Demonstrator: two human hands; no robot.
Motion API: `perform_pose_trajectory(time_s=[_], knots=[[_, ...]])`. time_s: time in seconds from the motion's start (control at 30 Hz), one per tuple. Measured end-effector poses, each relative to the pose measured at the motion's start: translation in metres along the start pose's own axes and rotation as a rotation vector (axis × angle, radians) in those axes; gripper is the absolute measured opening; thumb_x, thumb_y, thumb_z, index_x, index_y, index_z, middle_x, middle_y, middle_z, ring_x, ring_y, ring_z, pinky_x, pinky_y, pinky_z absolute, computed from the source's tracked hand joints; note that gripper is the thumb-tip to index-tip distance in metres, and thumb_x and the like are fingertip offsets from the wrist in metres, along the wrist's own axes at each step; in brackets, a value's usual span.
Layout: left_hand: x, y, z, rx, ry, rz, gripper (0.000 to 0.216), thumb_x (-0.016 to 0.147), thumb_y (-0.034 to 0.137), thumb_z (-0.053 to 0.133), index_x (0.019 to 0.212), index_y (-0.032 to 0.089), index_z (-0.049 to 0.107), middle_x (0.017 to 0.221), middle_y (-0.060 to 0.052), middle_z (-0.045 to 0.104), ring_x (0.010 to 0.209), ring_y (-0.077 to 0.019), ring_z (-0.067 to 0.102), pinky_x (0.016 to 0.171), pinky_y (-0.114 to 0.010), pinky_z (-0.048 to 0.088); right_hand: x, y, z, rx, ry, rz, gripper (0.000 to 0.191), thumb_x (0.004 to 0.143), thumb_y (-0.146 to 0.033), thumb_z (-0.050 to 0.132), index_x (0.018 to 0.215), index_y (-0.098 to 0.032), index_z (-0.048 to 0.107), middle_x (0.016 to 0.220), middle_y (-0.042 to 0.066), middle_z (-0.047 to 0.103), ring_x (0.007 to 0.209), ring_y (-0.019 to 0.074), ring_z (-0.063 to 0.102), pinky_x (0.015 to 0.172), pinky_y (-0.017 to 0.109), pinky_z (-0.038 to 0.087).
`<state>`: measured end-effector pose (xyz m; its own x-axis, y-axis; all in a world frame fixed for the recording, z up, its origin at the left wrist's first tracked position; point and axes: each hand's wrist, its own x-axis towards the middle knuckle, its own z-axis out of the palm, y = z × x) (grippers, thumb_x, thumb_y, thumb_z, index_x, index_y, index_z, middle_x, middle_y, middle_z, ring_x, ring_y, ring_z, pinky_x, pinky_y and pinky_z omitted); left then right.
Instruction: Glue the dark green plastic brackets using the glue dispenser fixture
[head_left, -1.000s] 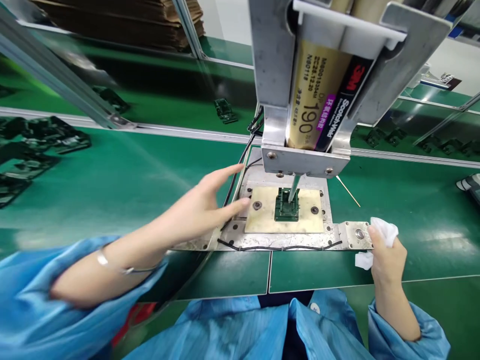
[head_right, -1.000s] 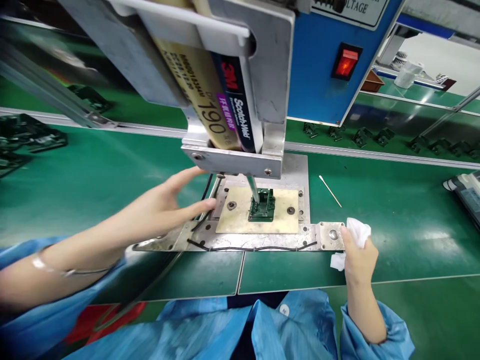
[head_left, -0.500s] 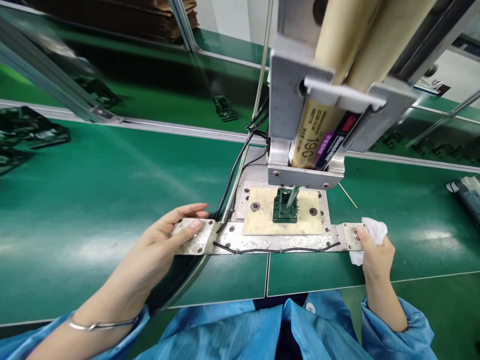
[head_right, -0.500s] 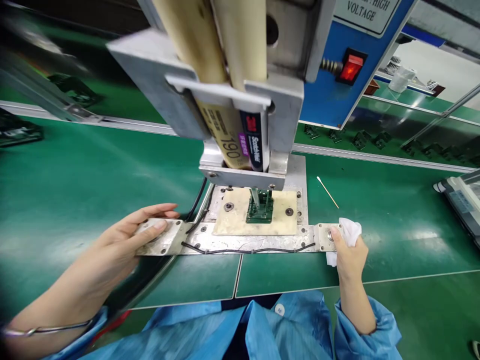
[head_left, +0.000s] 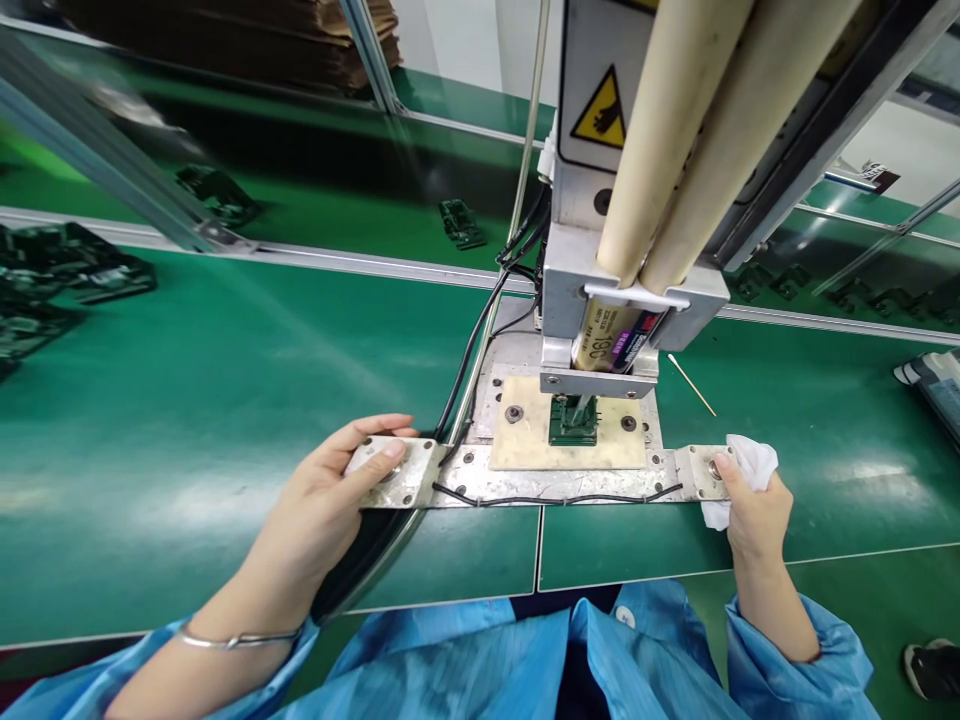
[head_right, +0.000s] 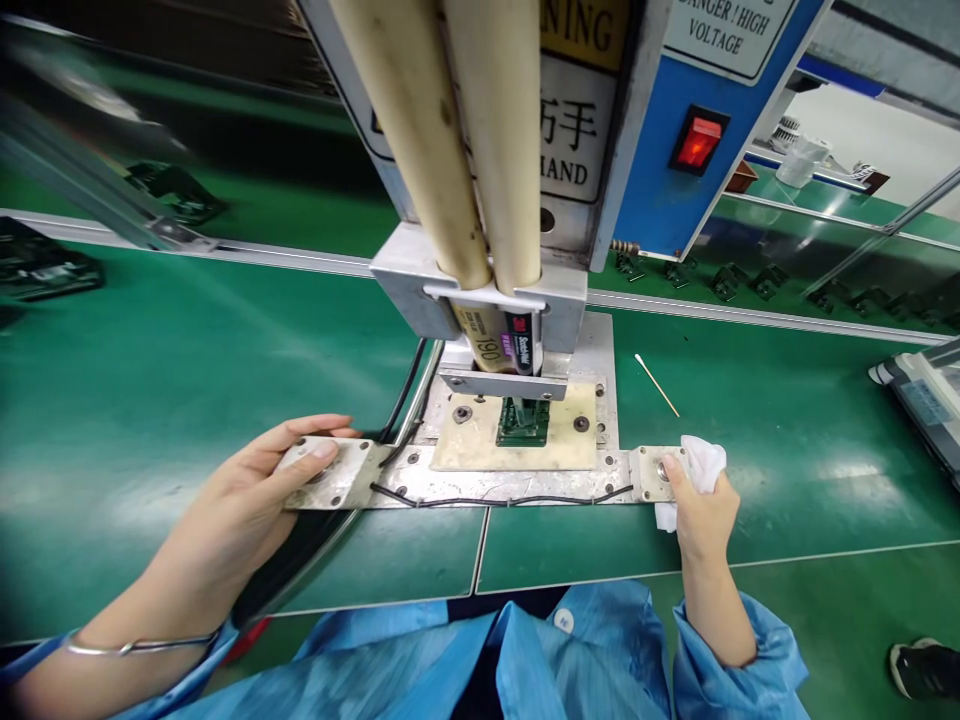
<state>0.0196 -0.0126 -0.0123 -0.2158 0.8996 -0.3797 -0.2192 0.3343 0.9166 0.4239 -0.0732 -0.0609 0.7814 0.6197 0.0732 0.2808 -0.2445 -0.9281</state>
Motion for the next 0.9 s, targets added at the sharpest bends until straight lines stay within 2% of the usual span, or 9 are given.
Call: perform_pose_trajectory(time_s=[0.27, 0.53, 0.9], knots=[[-0.0006, -0.0027, 0.0004, 0.008, -0.019, 0.037, 0.057, 0.048, 0.042, 0.093, 0.095, 0.018, 0.070, 0.080, -0.001, 0.070, 0.062, -0.0106, 0.061, 0.054, -0.016, 0.051, -0.0004, 0.0023, -0.0026, -0.014, 0.027, 0.051, 0.067, 0.050, -0.060, 0.087, 0.099, -0.016, 0.074, 0.095, 0.010, 0.072, 0.092, 0.0308, 0.066, 0.083, 0.040, 0.051], [0.0015, -0.0070, -0.0046, 0.028, -0.039, 0.057, 0.054, 0.054, 0.043, 0.090, 0.097, 0.020, 0.069, 0.082, 0.000, 0.069, 0.064, -0.0110, 0.061, 0.057, -0.017, 0.051, -0.0016, -0.0002, -0.0036, -0.010, 0.035, 0.048, 0.066, 0.051, -0.057, 0.088, 0.100, -0.015, 0.074, 0.096, 0.010, 0.072, 0.092, 0.0306, 0.066, 0.078, 0.038, 0.053], [0.0011, -0.0066, -0.0026, 0.053, -0.037, 0.073, 0.053, 0.056, 0.043, 0.089, 0.098, 0.019, 0.068, 0.084, -0.002, 0.068, 0.065, -0.0125, 0.061, 0.057, -0.019, 0.051, -0.0021, -0.0025, -0.0026, -0.022, 0.038, 0.044, 0.069, 0.051, -0.060, 0.087, 0.100, -0.014, 0.073, 0.097, 0.011, 0.072, 0.094, 0.0321, 0.066, 0.083, 0.042, 0.052]])
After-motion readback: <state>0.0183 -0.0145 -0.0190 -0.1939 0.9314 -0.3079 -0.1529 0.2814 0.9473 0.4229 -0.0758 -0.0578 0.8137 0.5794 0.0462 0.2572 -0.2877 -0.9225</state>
